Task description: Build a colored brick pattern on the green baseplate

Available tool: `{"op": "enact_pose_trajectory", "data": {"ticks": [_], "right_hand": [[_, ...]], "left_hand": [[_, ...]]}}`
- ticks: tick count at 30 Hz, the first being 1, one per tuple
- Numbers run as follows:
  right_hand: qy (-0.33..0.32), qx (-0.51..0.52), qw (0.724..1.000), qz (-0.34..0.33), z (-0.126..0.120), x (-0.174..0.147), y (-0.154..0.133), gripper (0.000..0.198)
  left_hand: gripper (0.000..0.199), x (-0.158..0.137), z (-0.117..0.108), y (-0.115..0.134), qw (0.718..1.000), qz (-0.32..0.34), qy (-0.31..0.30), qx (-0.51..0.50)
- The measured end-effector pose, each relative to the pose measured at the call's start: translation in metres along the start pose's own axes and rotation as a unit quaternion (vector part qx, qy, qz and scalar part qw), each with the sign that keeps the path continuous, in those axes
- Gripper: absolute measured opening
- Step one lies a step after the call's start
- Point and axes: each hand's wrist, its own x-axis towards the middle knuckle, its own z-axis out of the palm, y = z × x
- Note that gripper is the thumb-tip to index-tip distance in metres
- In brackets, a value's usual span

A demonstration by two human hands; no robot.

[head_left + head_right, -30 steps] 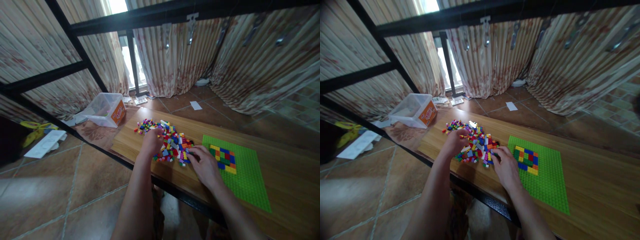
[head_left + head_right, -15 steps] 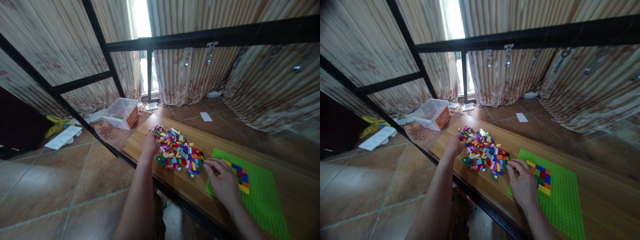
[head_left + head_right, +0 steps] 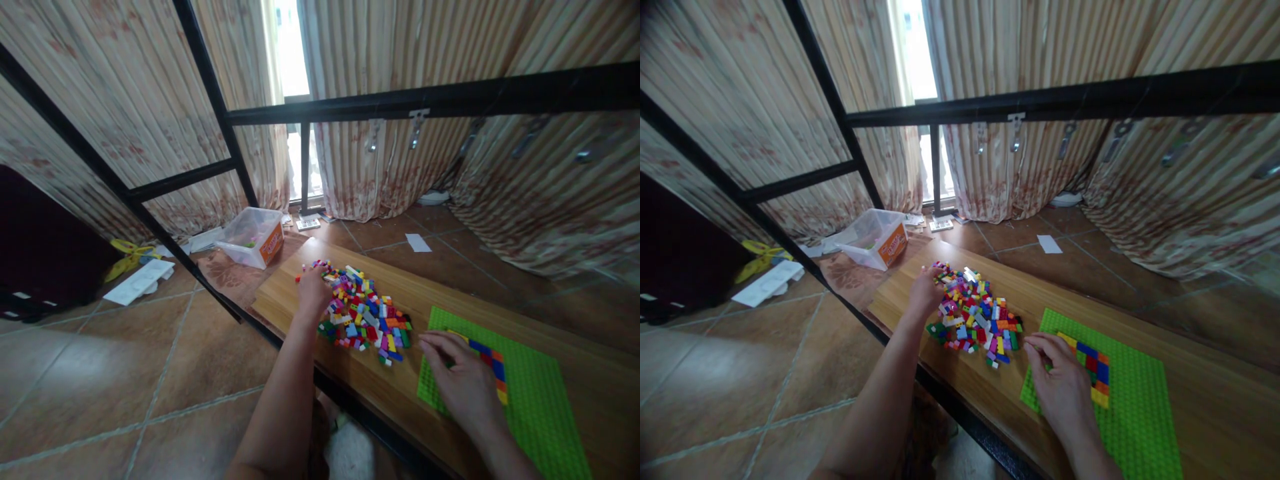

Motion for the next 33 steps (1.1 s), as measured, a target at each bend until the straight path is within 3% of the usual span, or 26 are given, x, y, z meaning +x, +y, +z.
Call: {"op": "enact_pose_trajectory", "data": {"ticks": [9,14,16,19,21,23,27,30,33], "right_hand": [[0.008,0.000,1.000,0.000,-0.005,0.002,-0.004,0.025],[0.015,0.024,1.000,0.003,-0.010,0.002,-0.003,0.022],[0.018,0.033,0.999,0.006,-0.013,0.002,-0.004,0.023],[0.031,0.062,0.997,0.025,-0.015,0.002,-0.007,0.024],[0.034,0.099,0.993,0.055,-0.014,0.002,-0.012,0.025],[0.018,0.148,0.984,0.100,-0.011,0.002,-0.018,0.028],[-0.015,0.293,0.938,0.186,-0.005,0.005,-0.032,0.036],[-0.023,0.345,0.913,0.214,-0.003,0.007,-0.039,0.039],[-0.025,0.355,0.907,0.223,-0.004,0.008,-0.039,0.038]], "left_hand": [[0.031,-0.001,0.012,0.009,0.998,0.055,-0.034,0.026],[0.028,0.000,0.003,0.011,0.997,0.070,-0.004,0.019],[0.027,-0.001,-0.005,0.012,0.996,0.080,0.024,-0.028],[0.026,-0.008,-0.014,0.017,0.978,0.066,0.039,-0.196],[0.025,-0.018,-0.015,0.025,0.942,0.040,-0.014,-0.333],[0.025,-0.032,-0.012,0.037,0.894,0.018,-0.111,-0.433],[0.024,-0.062,0.000,0.068,0.818,0.020,-0.271,-0.506],[0.023,-0.076,0.009,0.085,0.798,0.039,-0.320,-0.509],[0.022,-0.081,0.018,0.091,0.803,0.073,-0.333,-0.488]]}}
